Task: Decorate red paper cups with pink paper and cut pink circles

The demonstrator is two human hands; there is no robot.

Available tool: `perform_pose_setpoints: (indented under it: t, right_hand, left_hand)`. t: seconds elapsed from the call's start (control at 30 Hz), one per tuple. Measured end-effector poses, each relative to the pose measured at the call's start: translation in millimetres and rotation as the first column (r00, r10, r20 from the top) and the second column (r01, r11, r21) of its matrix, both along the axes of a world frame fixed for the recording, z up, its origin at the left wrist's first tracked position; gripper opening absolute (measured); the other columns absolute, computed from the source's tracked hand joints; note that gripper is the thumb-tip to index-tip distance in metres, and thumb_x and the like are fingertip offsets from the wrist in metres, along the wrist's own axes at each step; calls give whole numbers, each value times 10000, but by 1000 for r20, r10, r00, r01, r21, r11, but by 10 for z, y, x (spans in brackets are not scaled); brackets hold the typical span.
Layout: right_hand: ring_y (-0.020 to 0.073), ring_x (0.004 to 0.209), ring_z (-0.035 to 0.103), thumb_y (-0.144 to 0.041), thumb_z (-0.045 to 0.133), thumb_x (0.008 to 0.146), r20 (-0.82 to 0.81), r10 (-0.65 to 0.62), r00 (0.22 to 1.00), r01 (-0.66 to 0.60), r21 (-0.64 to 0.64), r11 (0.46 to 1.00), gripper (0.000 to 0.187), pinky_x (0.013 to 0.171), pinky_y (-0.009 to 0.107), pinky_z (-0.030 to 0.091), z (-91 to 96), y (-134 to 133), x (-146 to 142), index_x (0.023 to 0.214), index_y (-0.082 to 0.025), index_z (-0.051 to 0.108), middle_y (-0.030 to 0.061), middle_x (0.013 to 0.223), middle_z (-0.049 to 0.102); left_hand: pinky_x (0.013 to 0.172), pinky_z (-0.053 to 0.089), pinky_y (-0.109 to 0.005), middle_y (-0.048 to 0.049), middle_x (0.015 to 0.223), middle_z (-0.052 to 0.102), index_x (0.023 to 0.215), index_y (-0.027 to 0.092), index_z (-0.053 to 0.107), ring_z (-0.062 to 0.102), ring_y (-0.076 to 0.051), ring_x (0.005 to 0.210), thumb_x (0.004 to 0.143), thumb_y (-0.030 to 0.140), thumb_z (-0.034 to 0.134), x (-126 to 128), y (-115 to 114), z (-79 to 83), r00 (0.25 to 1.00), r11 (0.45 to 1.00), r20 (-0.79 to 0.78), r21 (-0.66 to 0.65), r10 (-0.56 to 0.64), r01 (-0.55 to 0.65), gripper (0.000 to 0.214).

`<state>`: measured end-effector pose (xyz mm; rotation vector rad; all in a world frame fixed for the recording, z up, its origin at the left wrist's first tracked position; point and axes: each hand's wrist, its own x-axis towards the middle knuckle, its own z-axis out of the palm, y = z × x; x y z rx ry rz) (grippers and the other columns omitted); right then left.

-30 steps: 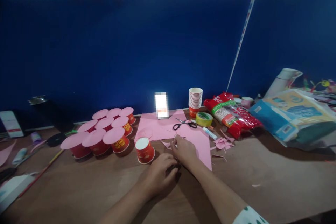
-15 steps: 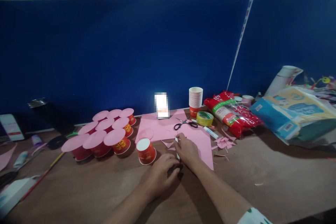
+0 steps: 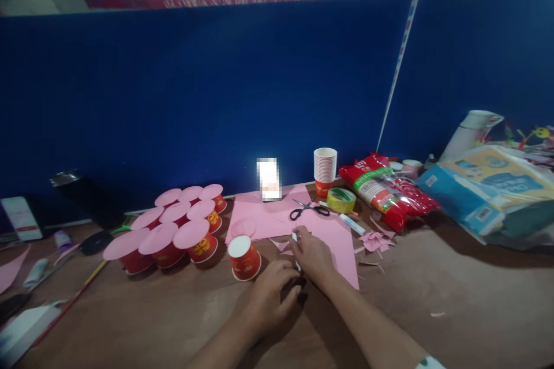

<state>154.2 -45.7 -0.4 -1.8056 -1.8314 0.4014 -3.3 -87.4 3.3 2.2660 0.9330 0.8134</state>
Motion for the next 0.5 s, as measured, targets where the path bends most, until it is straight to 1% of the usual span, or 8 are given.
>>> perform_pose_setpoints:
  t: [0.13, 0.37, 0.5]
  right_hand:
    - [211, 783, 681, -327, 415, 916, -14, 7, 1000, -7, -2, 1000, 230, 609, 254, 386, -8, -3, 8, 1093, -203, 496, 44, 836, 727]
    - [211, 784, 676, -319, 416, 906, -7, 0, 1000, 0, -10, 1000, 243, 593, 253, 382, -17, 10, 11, 1091, -192, 507, 54, 839, 722]
    - [201, 722, 661, -330, 408, 905, -25, -15, 1000, 15, -7, 1000, 259, 580, 252, 371, 11, 4, 13, 1097, -195, 518, 41, 791, 714]
  left_hand:
    - [816, 450, -327, -66, 974, 621, 942, 194, 652, 545, -199, 926, 807, 174, 547, -3, 4, -22, 1000, 1000, 16, -2, 23, -23, 172]
    - [797, 447, -315, -59, 933, 640, 915, 187, 654, 555, -186, 882, 805, 177, 558, 5, 14, -50, 999, 1000, 29, -7, 27, -27, 147]
    - [801, 447, -317, -62, 939, 651, 939, 186, 655, 560, -187, 892, 826, 183, 538, 0, 12, -39, 999, 1000, 41, 1, 13, -13, 163]
